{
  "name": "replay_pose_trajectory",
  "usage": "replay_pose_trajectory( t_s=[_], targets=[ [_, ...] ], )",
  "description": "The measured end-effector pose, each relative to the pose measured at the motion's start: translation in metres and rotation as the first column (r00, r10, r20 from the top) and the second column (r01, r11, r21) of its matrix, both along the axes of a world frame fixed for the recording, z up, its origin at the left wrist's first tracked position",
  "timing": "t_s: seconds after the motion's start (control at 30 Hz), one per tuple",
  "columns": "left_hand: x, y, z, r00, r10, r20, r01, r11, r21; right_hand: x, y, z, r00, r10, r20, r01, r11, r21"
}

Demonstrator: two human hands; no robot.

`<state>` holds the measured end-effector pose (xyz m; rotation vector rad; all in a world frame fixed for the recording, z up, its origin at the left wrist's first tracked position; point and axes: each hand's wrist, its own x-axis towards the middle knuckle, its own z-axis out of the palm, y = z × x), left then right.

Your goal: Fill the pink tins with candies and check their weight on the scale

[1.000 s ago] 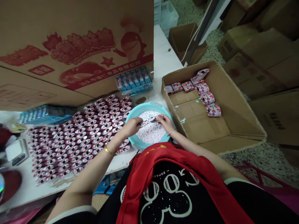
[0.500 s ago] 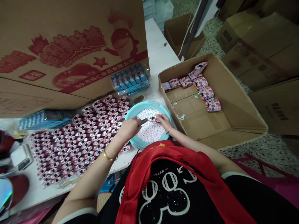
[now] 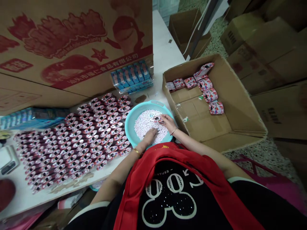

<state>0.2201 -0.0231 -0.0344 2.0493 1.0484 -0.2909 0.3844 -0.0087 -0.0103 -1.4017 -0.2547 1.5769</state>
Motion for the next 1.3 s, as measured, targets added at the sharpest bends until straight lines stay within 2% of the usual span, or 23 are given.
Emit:
replay_pose_trajectory(
  t_s=[0.1,0.17,0.3,0.37,0.43,0.5,0.6,0.7,0.77,0.83,0.9,1.03,1.13,1.2,1.3],
  targets=[
    [-0.009,0.001,0.001,0.993,0.017,0.117,-0.014,1.0,-0.028,0.001,0.0,-0.001,1.0,0.009,0.007,-0.009,1.0,-0.005],
    [-0.025,0.005,0.012,0.985,0.024,0.173,-0.017,0.999,-0.038,0.0,0.0,-0.002,1.0,0.012,0.016,-0.011,1.0,-0.008],
    [-0.061,0.019,0.051,0.952,0.088,0.294,-0.086,0.996,-0.022,-0.003,0.0,-0.005,1.0,0.019,0.025,-0.019,1.0,0.003],
    [-0.07,0.027,0.076,0.952,0.11,0.285,-0.123,0.992,0.031,-0.005,-0.001,-0.006,0.999,0.032,0.028,-0.032,0.999,0.005],
    [-0.068,0.035,0.099,0.981,0.105,0.162,-0.125,0.985,0.122,-0.008,-0.002,-0.005,0.998,0.049,0.033,-0.049,0.999,0.007],
    [-0.056,0.041,0.118,0.995,0.09,-0.045,-0.078,0.972,0.222,-0.012,-0.004,-0.004,0.997,0.066,0.038,-0.067,0.998,0.01],
    [-0.029,0.043,0.138,0.946,0.044,-0.32,0.065,0.945,0.322,-0.018,-0.007,-0.002,0.996,0.08,0.042,-0.081,0.997,0.012],
    [-0.012,0.044,0.153,0.917,-0.014,-0.399,0.166,0.922,0.349,-0.019,-0.008,-0.001,0.996,0.08,0.032,-0.08,0.997,0.008],
    [-0.012,0.046,0.161,0.919,-0.017,-0.395,0.17,0.918,0.357,-0.016,-0.009,-0.001,0.996,0.084,0.012,-0.084,0.996,0.003],
    [-0.018,0.047,0.164,0.934,0.031,-0.356,0.113,0.92,0.376,-0.013,-0.011,-0.001,0.995,0.102,-0.018,-0.102,0.995,-0.003],
    [-0.027,0.042,0.162,0.962,0.099,-0.253,0.006,0.923,0.384,-0.013,-0.015,0.003,0.99,0.135,-0.05,-0.136,0.991,-0.01],
    [-0.04,0.009,0.143,0.988,0.151,-0.029,-0.136,0.946,0.294,-0.025,-0.029,0.024,0.948,0.278,-0.153,-0.279,0.96,0.017],
    [-0.056,-0.024,0.132,0.974,0.227,0.003,-0.221,0.943,0.248,-0.04,-0.04,0.045,0.841,0.464,-0.278,-0.462,0.883,0.077],
    [-0.078,-0.046,0.132,0.951,0.308,0.035,-0.308,0.922,0.234,-0.049,-0.045,0.055,0.762,0.561,-0.325,-0.565,0.82,0.093],
    [-0.129,-0.084,0.138,0.908,0.412,0.081,-0.419,0.888,0.189,-0.054,-0.049,0.065,0.729,0.655,-0.199,-0.653,0.753,0.086]
  ],
)
